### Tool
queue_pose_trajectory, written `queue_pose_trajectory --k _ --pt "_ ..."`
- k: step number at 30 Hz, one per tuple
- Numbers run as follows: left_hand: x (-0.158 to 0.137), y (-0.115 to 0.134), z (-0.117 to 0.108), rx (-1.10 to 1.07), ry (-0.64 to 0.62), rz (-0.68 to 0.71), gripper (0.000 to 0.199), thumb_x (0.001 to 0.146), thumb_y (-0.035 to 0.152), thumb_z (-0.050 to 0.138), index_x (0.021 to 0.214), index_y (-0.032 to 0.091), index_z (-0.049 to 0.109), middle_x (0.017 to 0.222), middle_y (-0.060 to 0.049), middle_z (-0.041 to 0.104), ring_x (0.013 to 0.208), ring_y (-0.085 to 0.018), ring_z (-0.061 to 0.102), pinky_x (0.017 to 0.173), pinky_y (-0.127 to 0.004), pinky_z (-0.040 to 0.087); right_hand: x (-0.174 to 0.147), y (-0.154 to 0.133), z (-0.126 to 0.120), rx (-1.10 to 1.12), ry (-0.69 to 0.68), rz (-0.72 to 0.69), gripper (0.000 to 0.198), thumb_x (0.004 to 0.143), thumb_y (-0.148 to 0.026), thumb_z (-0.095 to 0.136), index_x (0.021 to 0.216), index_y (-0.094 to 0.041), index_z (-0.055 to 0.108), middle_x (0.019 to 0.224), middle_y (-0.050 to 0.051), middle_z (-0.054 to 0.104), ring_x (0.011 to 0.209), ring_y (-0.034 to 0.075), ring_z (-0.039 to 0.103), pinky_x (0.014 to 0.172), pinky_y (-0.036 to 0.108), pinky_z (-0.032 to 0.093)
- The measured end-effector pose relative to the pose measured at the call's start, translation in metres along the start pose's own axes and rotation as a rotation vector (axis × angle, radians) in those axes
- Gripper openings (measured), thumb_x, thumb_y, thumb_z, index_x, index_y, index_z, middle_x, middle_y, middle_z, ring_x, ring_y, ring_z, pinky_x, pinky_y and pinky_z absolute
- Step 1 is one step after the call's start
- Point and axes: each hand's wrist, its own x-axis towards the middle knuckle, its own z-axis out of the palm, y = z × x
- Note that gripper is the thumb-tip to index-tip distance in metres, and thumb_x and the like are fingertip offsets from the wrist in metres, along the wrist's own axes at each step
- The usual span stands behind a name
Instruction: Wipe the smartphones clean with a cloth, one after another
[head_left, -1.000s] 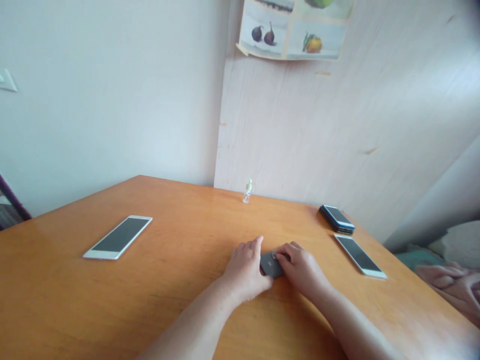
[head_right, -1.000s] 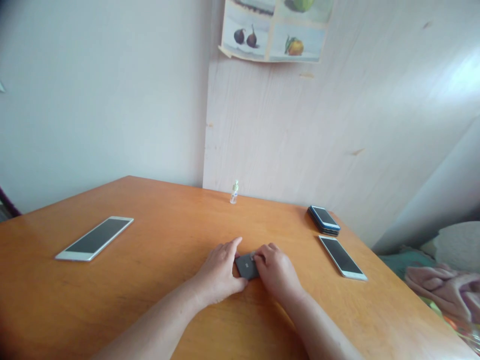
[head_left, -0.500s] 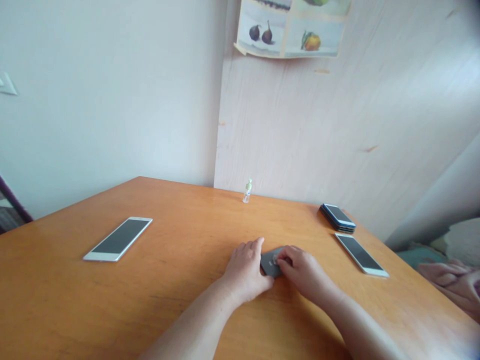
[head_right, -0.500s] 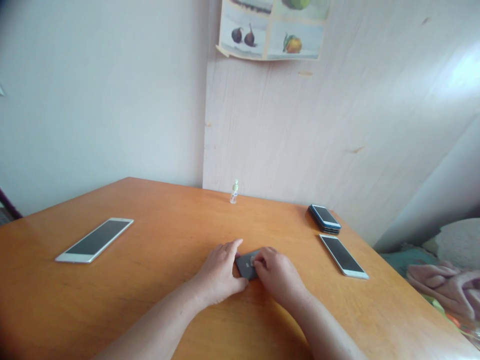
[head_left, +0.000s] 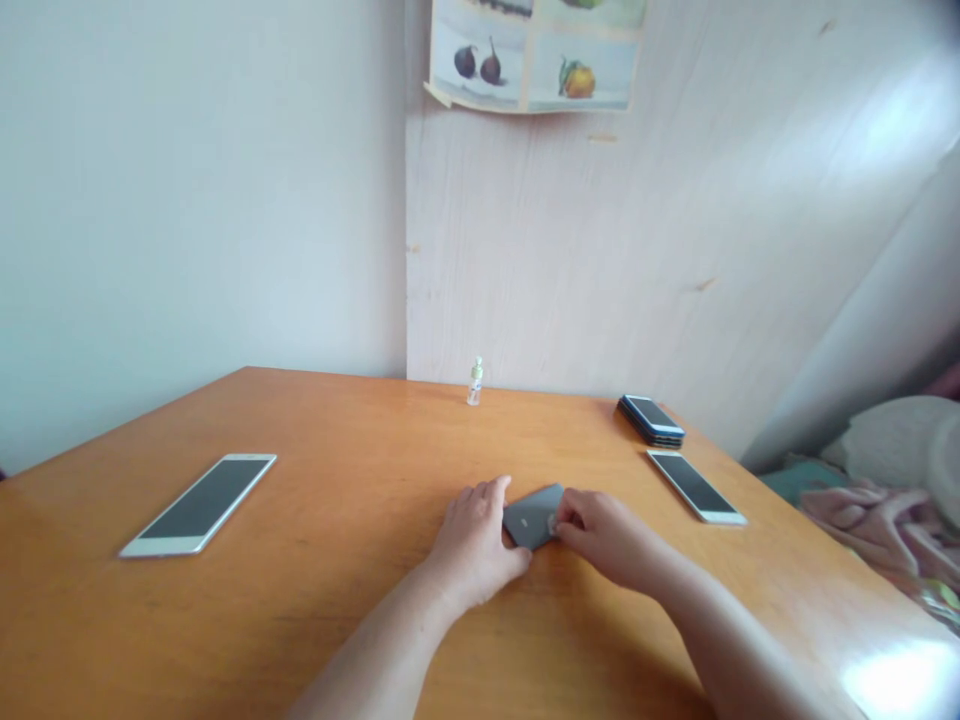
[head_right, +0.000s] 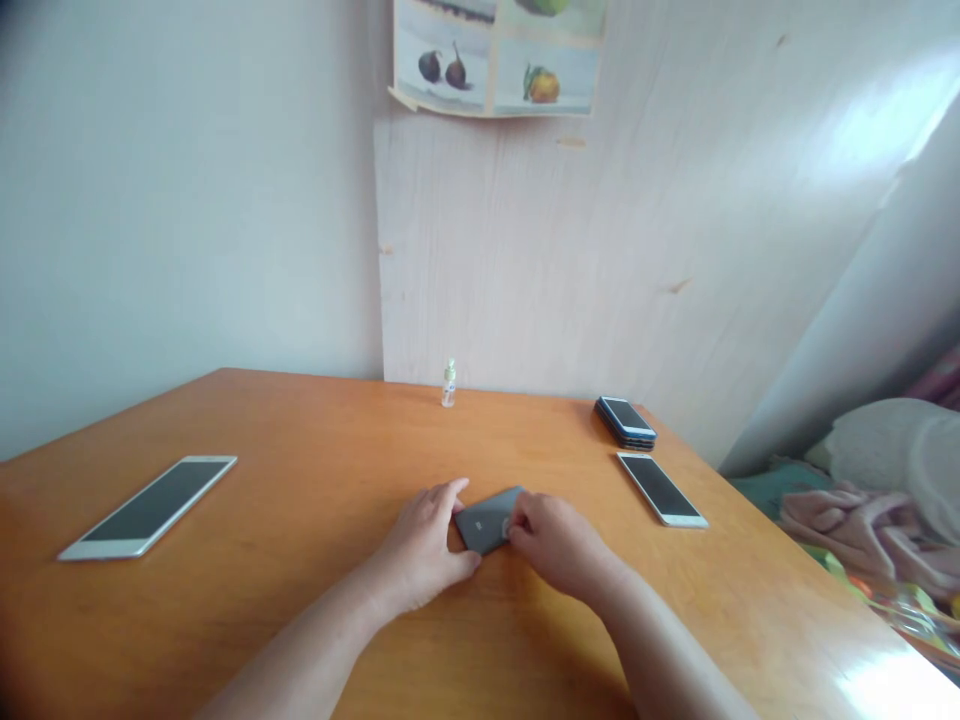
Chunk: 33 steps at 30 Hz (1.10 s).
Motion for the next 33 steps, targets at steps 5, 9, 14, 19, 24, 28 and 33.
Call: queue_pose_trajectory --k 5,9,14,19,24,28,33 --pt "-0.001 0.000 -0.001 0.001 0.000 0.014 0.080 0.066 0.031 0.069 0.139 0.015 0.040 0.122 -0.013 0.060 0.115 -0.030 0.054 0.101 -0.042 0.040 -0.006 -0.011 0.003 0.044 -0.084 -0.077 0.008 0.075 -0.016 0.054 0.073 -0.021 0.060 0.070 -0.002 0.064 0.064 0.013 0.053 0.056 0.024 0.030" --pt "-0.001 0.001 -0.002 0.017 -0.002 0.014 0.076 0.069 0.032 0.067 0.138 0.017 0.040 0.124 -0.013 0.060 0.116 -0.030 0.054 0.102 -0.042 0.039 0.006 0.013 -0.011 -0.109 0.075 0.167 0.008 0.078 -0.020 0.054 0.072 -0.019 0.060 0.069 0.001 0.064 0.064 0.014 0.054 0.056 0.025 0.027" --pt "0.000 0.001 -0.003 0.029 0.010 0.016 0.073 0.069 0.030 0.067 0.136 0.015 0.042 0.123 -0.014 0.060 0.115 -0.030 0.054 0.101 -0.041 0.040 0.005 -0.002 0.002 -0.065 0.103 0.088 0.008 0.080 -0.019 0.053 0.074 -0.020 0.059 0.073 0.001 0.065 0.066 0.014 0.055 0.057 0.025 0.028" --pt "0.000 0.000 -0.002 0.026 0.013 0.015 0.071 0.069 0.030 0.067 0.134 0.014 0.044 0.121 -0.013 0.061 0.114 -0.029 0.055 0.100 -0.041 0.041 0.002 -0.020 0.017 0.008 0.078 -0.039 0.006 0.079 -0.020 0.054 0.075 -0.022 0.059 0.073 -0.002 0.063 0.066 0.013 0.055 0.058 0.024 0.029" --pt "0.000 0.000 -0.002 0.029 0.012 0.015 0.071 0.069 0.029 0.067 0.135 0.014 0.044 0.120 -0.013 0.061 0.114 -0.029 0.055 0.101 -0.041 0.041 0.015 0.006 0.003 -0.067 0.222 0.179 0.009 0.082 -0.021 0.054 0.077 -0.019 0.061 0.085 0.004 0.062 0.073 0.014 0.055 0.062 0.024 0.032" --pt "0.001 0.000 -0.002 0.031 0.022 0.014 0.071 0.068 0.028 0.068 0.134 0.014 0.044 0.121 -0.014 0.061 0.114 -0.030 0.055 0.101 -0.042 0.041 0.011 -0.009 0.012 0.028 0.194 0.028 0.011 0.079 -0.014 0.053 0.080 -0.019 0.063 0.088 0.003 0.061 0.075 0.013 0.055 0.067 0.022 0.036" --pt "0.002 -0.004 0.001 0.021 0.047 0.023 0.067 0.069 0.027 0.066 0.132 0.016 0.046 0.117 -0.013 0.063 0.111 -0.029 0.057 0.098 -0.041 0.042 0.007 -0.031 0.025 0.096 0.103 -0.177 0.014 0.081 -0.017 0.056 0.083 -0.022 0.068 0.092 0.002 0.062 0.082 0.013 0.057 0.070 0.021 0.038"
